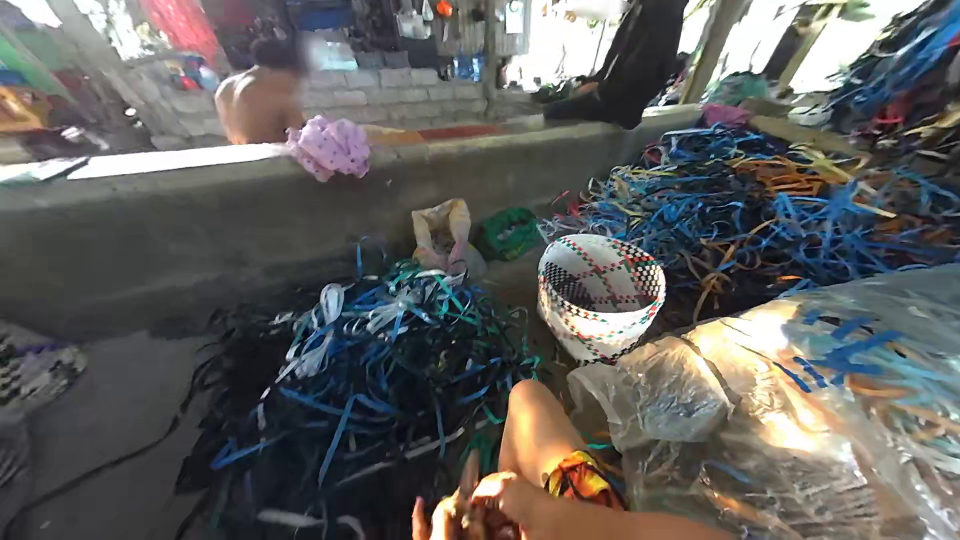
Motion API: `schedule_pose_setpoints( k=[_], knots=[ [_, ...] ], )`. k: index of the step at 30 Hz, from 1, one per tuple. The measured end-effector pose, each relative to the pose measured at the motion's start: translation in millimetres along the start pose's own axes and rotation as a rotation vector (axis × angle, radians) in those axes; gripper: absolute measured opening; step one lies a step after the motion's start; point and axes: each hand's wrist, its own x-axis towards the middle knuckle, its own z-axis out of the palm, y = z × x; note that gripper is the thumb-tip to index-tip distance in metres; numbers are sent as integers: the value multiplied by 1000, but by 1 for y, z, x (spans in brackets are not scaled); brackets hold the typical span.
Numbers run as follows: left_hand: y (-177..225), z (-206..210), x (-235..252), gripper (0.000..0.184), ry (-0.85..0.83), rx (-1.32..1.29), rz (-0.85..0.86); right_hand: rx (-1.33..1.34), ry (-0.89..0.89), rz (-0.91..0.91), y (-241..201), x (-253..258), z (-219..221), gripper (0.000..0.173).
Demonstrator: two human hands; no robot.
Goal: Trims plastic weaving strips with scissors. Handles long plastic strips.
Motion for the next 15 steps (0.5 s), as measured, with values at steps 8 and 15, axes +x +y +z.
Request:
schedule_pose_setpoints(
  k=[8, 15],
  knots=[
    [-20, -5, 9, 38, -299, -110, -327, -1, 70, 248, 4, 26, -4, 23],
    [-25, -4, 21, 40, -262, -87, -534, -134, 25, 300, -27, 72, -28, 34]
  ],
)
